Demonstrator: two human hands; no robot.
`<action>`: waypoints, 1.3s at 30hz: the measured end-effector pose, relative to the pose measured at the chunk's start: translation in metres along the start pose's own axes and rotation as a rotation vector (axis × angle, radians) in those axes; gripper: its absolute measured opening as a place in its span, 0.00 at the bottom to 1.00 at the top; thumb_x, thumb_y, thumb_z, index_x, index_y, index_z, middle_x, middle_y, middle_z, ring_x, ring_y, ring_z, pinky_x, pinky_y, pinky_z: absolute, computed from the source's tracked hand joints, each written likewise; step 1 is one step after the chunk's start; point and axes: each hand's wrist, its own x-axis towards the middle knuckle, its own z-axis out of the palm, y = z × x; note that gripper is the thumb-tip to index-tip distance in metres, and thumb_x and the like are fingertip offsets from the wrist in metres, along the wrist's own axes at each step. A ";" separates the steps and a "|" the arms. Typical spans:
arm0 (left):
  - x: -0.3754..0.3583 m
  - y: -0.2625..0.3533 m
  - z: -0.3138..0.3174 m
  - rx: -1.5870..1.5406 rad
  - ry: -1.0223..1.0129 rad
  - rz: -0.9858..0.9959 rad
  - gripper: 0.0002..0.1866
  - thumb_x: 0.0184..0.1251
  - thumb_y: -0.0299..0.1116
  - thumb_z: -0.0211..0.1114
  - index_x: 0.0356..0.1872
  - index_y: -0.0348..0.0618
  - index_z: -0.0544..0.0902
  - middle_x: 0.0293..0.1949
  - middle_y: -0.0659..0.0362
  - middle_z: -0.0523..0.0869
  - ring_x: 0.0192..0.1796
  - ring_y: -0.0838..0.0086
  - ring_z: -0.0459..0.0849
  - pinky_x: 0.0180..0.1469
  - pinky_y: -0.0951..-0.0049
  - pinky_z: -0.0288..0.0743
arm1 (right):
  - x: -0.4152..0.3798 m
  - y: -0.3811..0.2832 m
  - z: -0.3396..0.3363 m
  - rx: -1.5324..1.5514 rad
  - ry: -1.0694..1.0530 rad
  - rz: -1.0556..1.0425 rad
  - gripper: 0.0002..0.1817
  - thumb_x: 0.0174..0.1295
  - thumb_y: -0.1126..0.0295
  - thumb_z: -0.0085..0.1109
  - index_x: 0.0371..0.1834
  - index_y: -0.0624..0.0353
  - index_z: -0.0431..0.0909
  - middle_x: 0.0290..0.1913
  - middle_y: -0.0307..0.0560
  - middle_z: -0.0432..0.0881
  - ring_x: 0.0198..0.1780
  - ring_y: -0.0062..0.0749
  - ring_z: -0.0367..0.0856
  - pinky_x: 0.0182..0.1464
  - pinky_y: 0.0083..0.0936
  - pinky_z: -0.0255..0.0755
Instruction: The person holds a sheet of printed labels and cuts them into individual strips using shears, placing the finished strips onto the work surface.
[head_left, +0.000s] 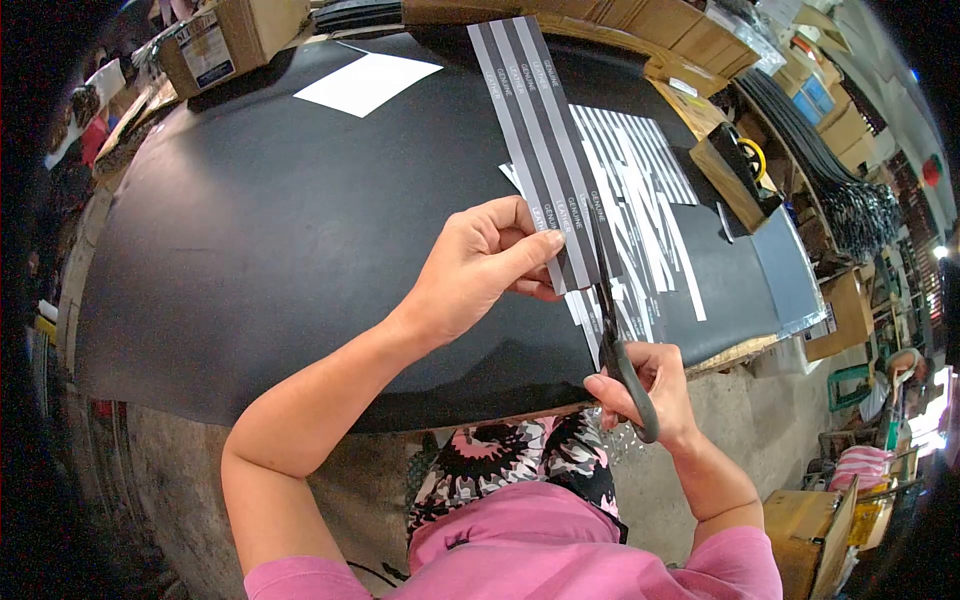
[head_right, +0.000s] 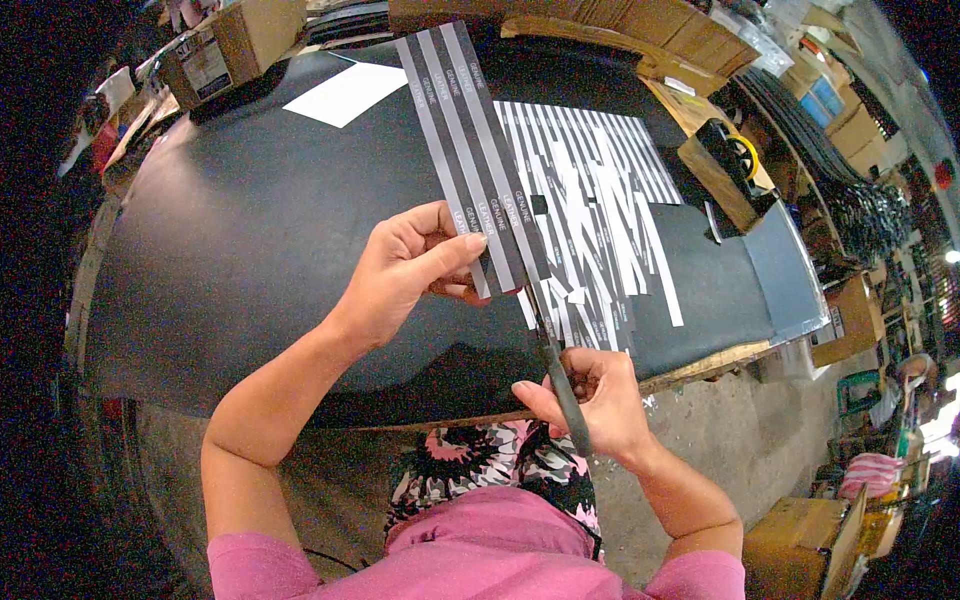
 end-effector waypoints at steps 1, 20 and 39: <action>0.000 0.001 0.001 -0.016 0.007 0.005 0.07 0.66 0.30 0.58 0.39 0.36 0.78 0.35 0.57 0.84 0.35 0.78 0.84 0.37 0.77 0.83 | 0.000 0.000 0.000 0.012 0.002 0.000 0.16 0.49 0.64 0.71 0.19 0.64 0.75 0.15 0.39 0.76 0.15 0.15 0.73 0.16 0.13 0.65; 0.000 -0.002 -0.002 0.002 -0.006 0.014 0.12 0.66 0.34 0.59 0.44 0.37 0.77 0.39 0.58 0.84 0.35 0.78 0.84 0.38 0.74 0.82 | -0.002 -0.001 0.002 0.029 0.026 0.039 0.16 0.52 0.63 0.69 0.17 0.62 0.75 0.14 0.37 0.75 0.13 0.16 0.72 0.12 0.14 0.63; 0.000 -0.001 -0.002 -0.027 0.002 0.005 0.10 0.66 0.33 0.59 0.41 0.37 0.77 0.36 0.58 0.84 0.36 0.79 0.84 0.39 0.76 0.82 | -0.004 -0.005 0.002 -0.031 0.063 0.075 0.18 0.54 0.63 0.67 0.14 0.63 0.74 0.12 0.37 0.73 0.12 0.16 0.72 0.11 0.16 0.61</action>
